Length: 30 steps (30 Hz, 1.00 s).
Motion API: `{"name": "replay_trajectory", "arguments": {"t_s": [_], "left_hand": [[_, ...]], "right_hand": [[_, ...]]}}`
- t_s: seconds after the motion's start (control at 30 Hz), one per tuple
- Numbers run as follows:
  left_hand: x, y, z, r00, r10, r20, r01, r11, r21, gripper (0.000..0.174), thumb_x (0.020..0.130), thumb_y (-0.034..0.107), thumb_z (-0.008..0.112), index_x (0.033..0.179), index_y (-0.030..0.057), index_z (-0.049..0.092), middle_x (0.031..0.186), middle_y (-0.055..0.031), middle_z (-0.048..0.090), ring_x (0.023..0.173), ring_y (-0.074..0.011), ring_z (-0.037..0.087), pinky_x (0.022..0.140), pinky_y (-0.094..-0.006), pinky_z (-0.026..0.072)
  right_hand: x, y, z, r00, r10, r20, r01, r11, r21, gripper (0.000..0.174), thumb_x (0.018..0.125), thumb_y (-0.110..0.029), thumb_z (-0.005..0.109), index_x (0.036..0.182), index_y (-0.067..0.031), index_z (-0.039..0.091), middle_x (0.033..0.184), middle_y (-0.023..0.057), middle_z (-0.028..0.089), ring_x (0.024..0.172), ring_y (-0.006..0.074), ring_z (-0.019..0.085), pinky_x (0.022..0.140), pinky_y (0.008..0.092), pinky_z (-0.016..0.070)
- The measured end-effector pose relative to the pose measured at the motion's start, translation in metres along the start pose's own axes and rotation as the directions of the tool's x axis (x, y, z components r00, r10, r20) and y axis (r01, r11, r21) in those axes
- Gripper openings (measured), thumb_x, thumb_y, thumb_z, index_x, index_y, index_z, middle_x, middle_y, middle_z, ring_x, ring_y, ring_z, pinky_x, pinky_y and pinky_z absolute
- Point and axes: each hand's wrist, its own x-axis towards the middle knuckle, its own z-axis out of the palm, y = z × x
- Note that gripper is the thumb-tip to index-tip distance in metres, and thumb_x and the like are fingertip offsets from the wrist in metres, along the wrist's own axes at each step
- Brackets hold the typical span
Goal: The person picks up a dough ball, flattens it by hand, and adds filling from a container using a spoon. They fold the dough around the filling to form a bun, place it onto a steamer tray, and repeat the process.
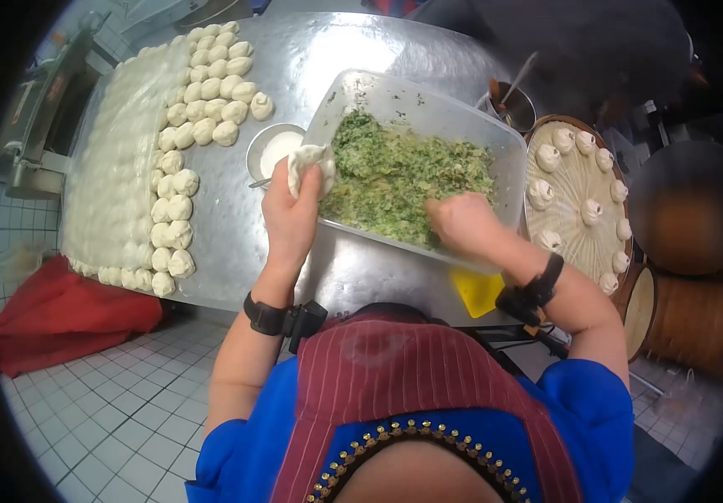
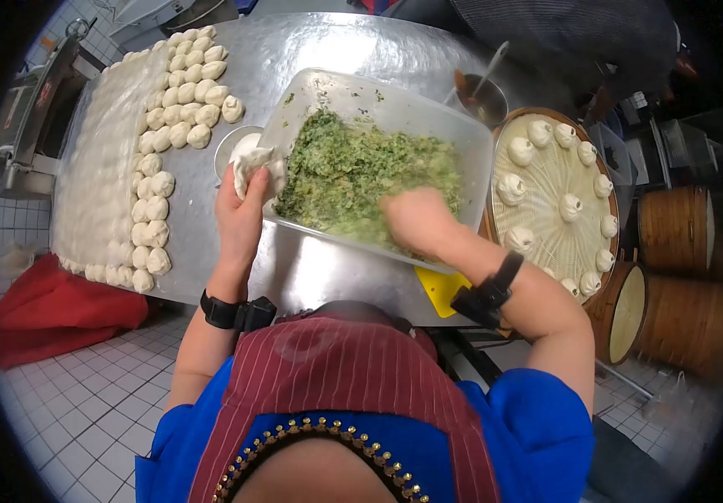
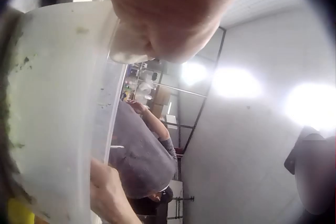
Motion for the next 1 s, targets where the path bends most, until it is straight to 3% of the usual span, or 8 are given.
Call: {"name": "replay_trajectory", "arguments": {"t_s": [0.37, 0.43, 0.57, 0.63, 0.77, 0.9, 0.97, 1.0], "left_hand": [[0.004, 0.002, -0.006, 0.999, -0.04, 0.02, 0.039, 0.999, 0.01, 0.025, 0.093, 0.014, 0.054, 0.112, -0.0011, 0.057, 0.101, -0.008, 0.064, 0.09, -0.0114, 0.059, 0.08, -0.0257, 0.0466], [0.013, 0.004, -0.008, 0.977, -0.189, 0.103, 0.204, 0.967, -0.154, 0.026, 0.094, 0.018, 0.053, 0.112, -0.0007, 0.056, 0.101, -0.0068, 0.063, 0.09, -0.0108, 0.058, 0.08, -0.0256, 0.0466], [0.026, 0.023, -0.003, 0.919, -0.333, 0.21, 0.379, 0.894, -0.239, 0.032, 0.093, 0.026, 0.056, 0.113, 0.0007, 0.056, 0.102, -0.0055, 0.062, 0.09, -0.0115, 0.059, 0.08, -0.0256, 0.0469], [0.029, 0.028, 0.009, 0.811, -0.461, 0.361, 0.565, 0.777, -0.277, 0.037, 0.091, 0.033, 0.059, 0.113, 0.0027, 0.056, 0.101, -0.0051, 0.062, 0.091, -0.013, 0.059, 0.081, -0.0264, 0.047], [0.023, 0.016, 0.036, 0.721, -0.417, 0.553, 0.613, 0.756, -0.229, 0.043, 0.084, 0.022, 0.069, 0.118, 0.0017, 0.052, 0.105, -0.0075, 0.061, 0.097, -0.0173, 0.061, 0.084, -0.0335, 0.0524], [0.015, 0.005, 0.049, 0.844, -0.347, 0.408, 0.483, 0.823, -0.299, 0.042, 0.083, 0.008, 0.068, 0.12, 0.0012, 0.051, 0.104, -0.0083, 0.062, 0.09, -0.0179, 0.062, 0.081, -0.0323, 0.0537], [0.016, 0.006, 0.047, 0.878, -0.308, 0.365, 0.401, 0.892, -0.211, 0.039, 0.083, 0.005, 0.065, 0.119, 0.0021, 0.051, 0.103, -0.008, 0.062, 0.088, -0.017, 0.063, 0.077, -0.0305, 0.0539], [0.022, -0.001, 0.04, 0.922, -0.251, 0.294, 0.29, 0.952, -0.096, 0.039, 0.082, 0.004, 0.066, 0.118, 0.0023, 0.051, 0.103, -0.0079, 0.062, 0.088, -0.0163, 0.063, 0.076, -0.0291, 0.0536]], "right_hand": [[-0.009, -0.01, 0.004, 0.999, 0.018, 0.041, -0.037, 0.848, 0.529, 0.025, 0.087, -0.022, 0.052, 0.095, -0.0038, 0.067, 0.083, 0.0182, 0.066, 0.077, 0.0325, 0.063, 0.071, 0.0397, 0.0489], [-0.017, -0.005, 0.003, 0.999, 0.044, 0.018, -0.041, 0.613, 0.789, 0.028, 0.089, -0.024, 0.05, 0.088, -0.0013, 0.066, 0.076, 0.0149, 0.063, 0.068, 0.0256, 0.059, 0.066, 0.0368, 0.0465], [-0.033, -0.006, -0.026, 0.99, 0.126, 0.067, -0.108, 0.361, 0.926, 0.025, 0.089, -0.023, 0.056, 0.094, -0.0019, 0.068, 0.072, 0.0093, 0.06, 0.065, 0.0156, 0.054, 0.063, 0.03, 0.044], [-0.041, -0.01, -0.043, 0.972, 0.233, 0.041, -0.094, 0.22, 0.971, 0.023, 0.089, -0.021, 0.057, 0.097, -0.0021, 0.067, 0.071, 0.0059, 0.06, 0.067, 0.0101, 0.052, 0.063, 0.0264, 0.043], [-0.043, -0.025, -0.057, 0.941, 0.332, -0.063, -0.066, 0.364, 0.929, 0.023, 0.09, -0.02, 0.056, 0.098, -0.0025, 0.068, 0.073, 0.0066, 0.062, 0.067, 0.0115, 0.054, 0.063, 0.0273, 0.0439], [-0.049, -0.029, -0.051, 0.929, 0.347, -0.127, -0.059, 0.479, 0.876, 0.026, 0.09, -0.023, 0.054, 0.099, -0.0029, 0.067, 0.077, 0.0088, 0.064, 0.068, 0.0151, 0.058, 0.064, 0.0291, 0.0453], [-0.054, -0.018, -0.048, 0.928, 0.364, -0.083, -0.084, 0.419, 0.904, 0.027, 0.09, -0.024, 0.053, 0.1, -0.0035, 0.067, 0.078, 0.0109, 0.065, 0.069, 0.0184, 0.061, 0.064, 0.0311, 0.0457], [-0.056, -0.011, -0.05, 0.922, 0.376, -0.086, -0.119, 0.49, 0.863, 0.026, 0.09, -0.023, 0.051, 0.097, -0.0042, 0.067, 0.079, 0.0142, 0.066, 0.069, 0.0264, 0.063, 0.064, 0.037, 0.0476]]}}
